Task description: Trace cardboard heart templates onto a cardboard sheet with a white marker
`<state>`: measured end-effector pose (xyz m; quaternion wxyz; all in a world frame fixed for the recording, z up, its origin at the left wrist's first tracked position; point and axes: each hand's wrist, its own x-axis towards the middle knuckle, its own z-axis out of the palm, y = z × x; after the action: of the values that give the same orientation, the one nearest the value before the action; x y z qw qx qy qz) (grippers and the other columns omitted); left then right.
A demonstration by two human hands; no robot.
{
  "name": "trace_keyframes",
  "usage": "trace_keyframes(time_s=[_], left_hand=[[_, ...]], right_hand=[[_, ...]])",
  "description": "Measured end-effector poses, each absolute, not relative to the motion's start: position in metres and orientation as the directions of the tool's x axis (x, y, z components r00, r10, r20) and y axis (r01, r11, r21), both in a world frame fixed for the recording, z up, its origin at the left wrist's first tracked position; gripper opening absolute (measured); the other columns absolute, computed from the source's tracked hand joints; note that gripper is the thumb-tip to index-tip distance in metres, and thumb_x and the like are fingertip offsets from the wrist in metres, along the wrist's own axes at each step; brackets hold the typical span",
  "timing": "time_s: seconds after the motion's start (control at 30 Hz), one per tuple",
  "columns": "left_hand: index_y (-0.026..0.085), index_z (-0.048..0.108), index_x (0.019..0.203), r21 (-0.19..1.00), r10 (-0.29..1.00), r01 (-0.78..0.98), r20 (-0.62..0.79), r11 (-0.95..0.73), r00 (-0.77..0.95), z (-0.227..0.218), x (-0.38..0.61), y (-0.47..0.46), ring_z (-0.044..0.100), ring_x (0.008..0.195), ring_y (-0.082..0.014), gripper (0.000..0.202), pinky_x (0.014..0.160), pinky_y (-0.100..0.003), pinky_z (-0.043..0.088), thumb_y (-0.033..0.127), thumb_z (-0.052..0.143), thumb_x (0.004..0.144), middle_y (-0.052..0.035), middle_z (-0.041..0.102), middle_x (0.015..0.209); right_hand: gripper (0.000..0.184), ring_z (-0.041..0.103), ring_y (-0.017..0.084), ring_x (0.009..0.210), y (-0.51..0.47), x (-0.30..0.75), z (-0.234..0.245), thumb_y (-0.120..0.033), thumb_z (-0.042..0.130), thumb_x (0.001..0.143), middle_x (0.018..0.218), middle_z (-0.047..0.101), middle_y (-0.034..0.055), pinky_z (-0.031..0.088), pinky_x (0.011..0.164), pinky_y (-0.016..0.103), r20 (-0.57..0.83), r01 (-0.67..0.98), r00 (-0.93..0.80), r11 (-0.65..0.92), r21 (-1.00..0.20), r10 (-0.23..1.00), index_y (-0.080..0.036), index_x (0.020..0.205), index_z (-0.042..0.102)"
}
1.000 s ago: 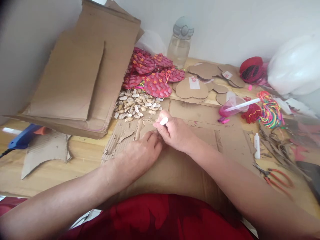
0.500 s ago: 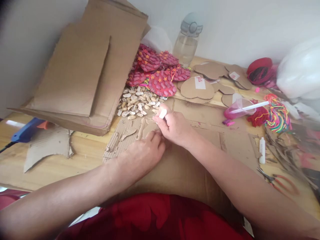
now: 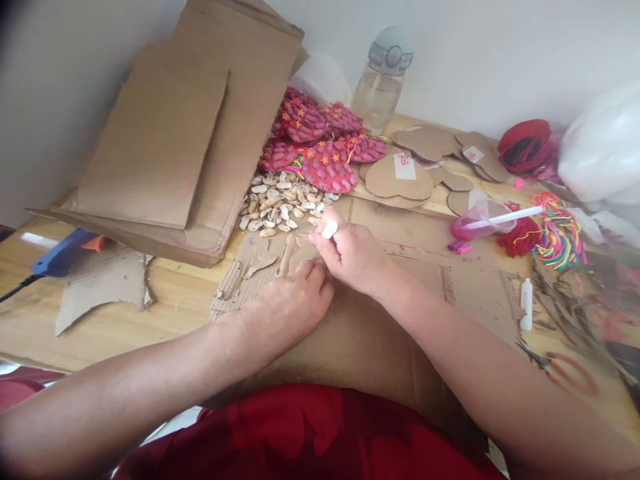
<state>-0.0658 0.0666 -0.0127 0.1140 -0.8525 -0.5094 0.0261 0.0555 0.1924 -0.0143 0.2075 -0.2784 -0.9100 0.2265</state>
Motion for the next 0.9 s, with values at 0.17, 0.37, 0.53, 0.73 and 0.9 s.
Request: trace_keyframes(time_s=[0.17, 0.37, 0.53, 0.73, 0.9], left_hand=[[0.005, 0.07, 0.114, -0.25, 0.868, 0.854, 0.086, -0.456, 0.489, -0.015, -0.065, 0.066, 0.069, 0.093, -0.0257, 0.029, 0.073, -0.033, 0.059, 0.004, 0.053, 0.091, -0.0179, 0.072, 0.103], [0.002, 0.069, 0.121, -0.263, 0.869, 0.854, 0.094, -0.448, 0.485, -0.014, -0.065, 0.065, 0.07, 0.094, -0.0258, 0.034, 0.071, -0.031, 0.059, 0.003, 0.052, 0.092, -0.0204, 0.072, 0.107], [0.004, 0.069, 0.123, -0.24, 0.876, 0.861, 0.074, -0.449, 0.477, -0.013, -0.065, 0.066, 0.071, 0.1, -0.0283, 0.035, 0.069, -0.03, 0.059, 0.005, 0.05, 0.094, -0.0226, 0.072, 0.112], [0.005, 0.07, 0.119, -0.202, 0.891, 0.874, 0.012, -0.443, 0.454, -0.008, -0.064, 0.068, 0.07, 0.104, -0.0298, 0.031, 0.07, -0.032, 0.06, 0.008, 0.048, 0.097, -0.0227, 0.072, 0.111], [0.005, 0.07, 0.118, -0.209, 0.882, 0.863, 0.01, -0.46, 0.472, -0.007, -0.065, 0.068, 0.07, 0.104, -0.0287, 0.031, 0.077, -0.034, 0.06, 0.007, 0.047, 0.097, -0.0214, 0.072, 0.11]], right_hand=[[0.017, 0.055, 0.016, 0.059, 0.179, 0.067, -0.008, -0.036, 0.048, 0.101, 0.071, 0.062, -0.0009, 0.036, 0.059, 0.03, 0.205, 0.476, -0.744, 0.72, -0.505, 0.635, -0.024, 0.089, 0.047], [0.019, 0.053, 0.016, 0.055, 0.171, 0.066, -0.007, -0.039, 0.046, 0.102, 0.067, 0.06, -0.0012, 0.036, 0.057, 0.03, 0.158, 0.537, -0.727, 0.696, -0.476, 0.668, -0.024, 0.09, 0.046], [0.017, 0.053, 0.017, 0.056, 0.177, 0.056, -0.012, -0.039, 0.047, 0.1, 0.066, 0.059, -0.0013, 0.037, 0.057, 0.03, 0.2, 0.521, -0.717, 0.703, -0.485, 0.668, -0.025, 0.091, 0.044], [0.011, 0.059, 0.017, 0.065, 0.192, 0.043, -0.015, -0.033, 0.048, 0.098, 0.078, 0.065, 0.0004, 0.039, 0.063, 0.03, 0.248, 0.397, -0.78, 0.76, -0.515, 0.575, -0.025, 0.092, 0.045], [0.013, 0.059, 0.017, 0.064, 0.192, 0.05, -0.011, -0.035, 0.048, 0.099, 0.077, 0.064, 0.0002, 0.038, 0.061, 0.031, 0.227, 0.393, -0.8, 0.771, -0.501, 0.555, -0.025, 0.091, 0.046]])
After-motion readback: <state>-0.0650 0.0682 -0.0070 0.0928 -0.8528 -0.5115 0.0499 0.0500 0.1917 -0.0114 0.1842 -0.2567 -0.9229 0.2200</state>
